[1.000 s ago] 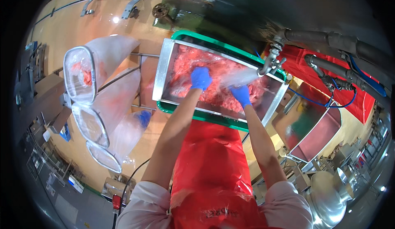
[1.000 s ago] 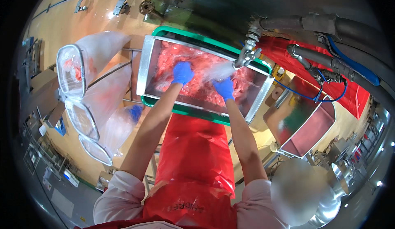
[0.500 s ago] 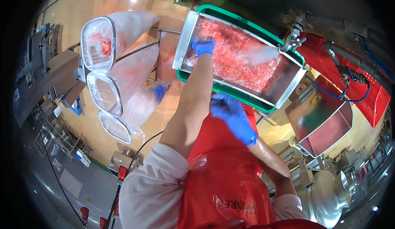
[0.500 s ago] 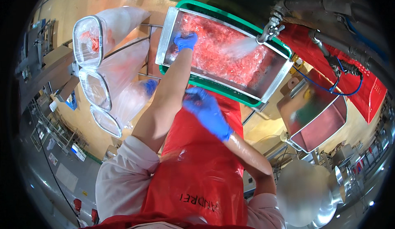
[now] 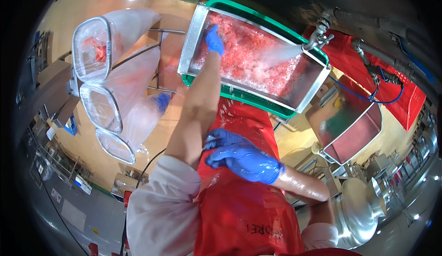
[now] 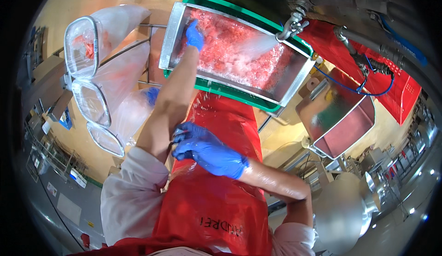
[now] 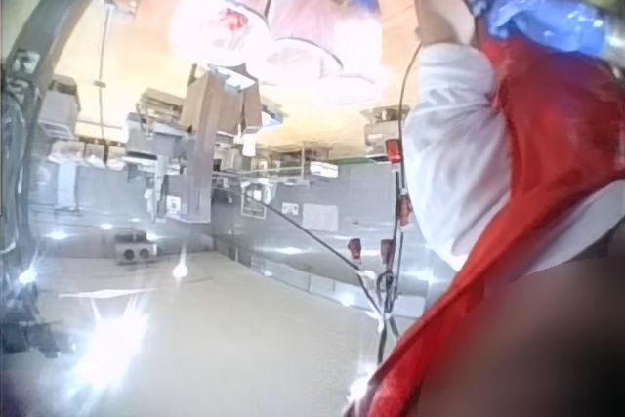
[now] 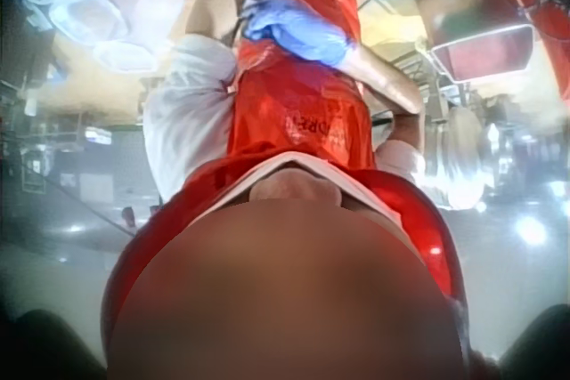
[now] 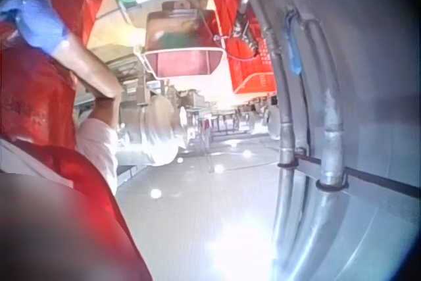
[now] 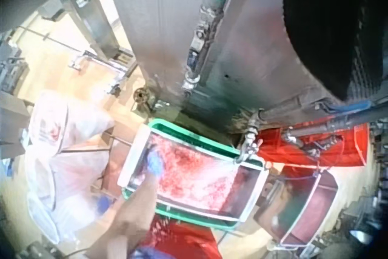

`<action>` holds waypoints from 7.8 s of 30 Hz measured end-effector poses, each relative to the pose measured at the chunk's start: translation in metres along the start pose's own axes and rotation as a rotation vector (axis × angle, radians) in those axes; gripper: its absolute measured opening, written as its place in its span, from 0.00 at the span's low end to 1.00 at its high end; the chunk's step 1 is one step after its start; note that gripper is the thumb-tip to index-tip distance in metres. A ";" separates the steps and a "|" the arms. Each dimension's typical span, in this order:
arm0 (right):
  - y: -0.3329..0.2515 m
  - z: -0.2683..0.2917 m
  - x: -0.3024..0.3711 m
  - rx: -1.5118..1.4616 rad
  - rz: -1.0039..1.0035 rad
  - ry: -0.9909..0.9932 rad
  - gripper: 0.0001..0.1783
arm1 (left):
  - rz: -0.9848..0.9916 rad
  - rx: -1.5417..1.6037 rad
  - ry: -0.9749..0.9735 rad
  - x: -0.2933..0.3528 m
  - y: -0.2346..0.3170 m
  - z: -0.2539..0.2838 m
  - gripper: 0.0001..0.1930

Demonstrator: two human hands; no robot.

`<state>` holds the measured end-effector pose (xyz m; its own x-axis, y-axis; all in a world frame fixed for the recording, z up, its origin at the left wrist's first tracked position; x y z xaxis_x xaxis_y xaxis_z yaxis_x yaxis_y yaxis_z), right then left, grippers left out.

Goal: The person washes ground meat in a green tray under running water, then transfers the meat into a red basket. They repeat this process with additional meat portions, rinsing and moving the meat between containers.

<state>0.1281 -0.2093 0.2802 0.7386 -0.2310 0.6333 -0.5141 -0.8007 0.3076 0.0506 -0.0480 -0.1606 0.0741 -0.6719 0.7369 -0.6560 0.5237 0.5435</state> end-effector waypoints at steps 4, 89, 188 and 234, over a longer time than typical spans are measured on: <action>-0.081 0.074 -0.028 0.585 0.375 0.276 0.11 | -0.648 -1.754 -0.391 0.073 0.014 -0.044 0.32; -0.225 0.434 -0.150 2.184 0.274 1.165 0.21 | -0.808 -1.846 0.013 0.086 0.142 -0.028 0.23; -0.486 0.399 0.670 1.011 1.097 1.186 0.28 | -0.594 -1.504 -0.346 0.407 -0.160 -0.115 0.15; -0.117 0.191 0.110 1.393 0.935 0.919 0.24 | -0.538 -0.909 -0.552 0.417 0.011 -0.151 0.14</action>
<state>0.3532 -0.2467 0.1781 -0.1917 -0.8416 0.5050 0.4545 -0.5321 -0.7143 0.1874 -0.2434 0.2130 -0.3025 -0.9368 0.1756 0.1496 0.1353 0.9795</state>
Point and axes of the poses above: each hand's wrist, its own x-axis away from the middle knuckle, its own z-axis out of the back of the hand, y = z × x, the point moved 1 cm from there along -x, towards the middle knuckle, and after that the axes turned 9 degrees about -z, right-handed, at the moved point
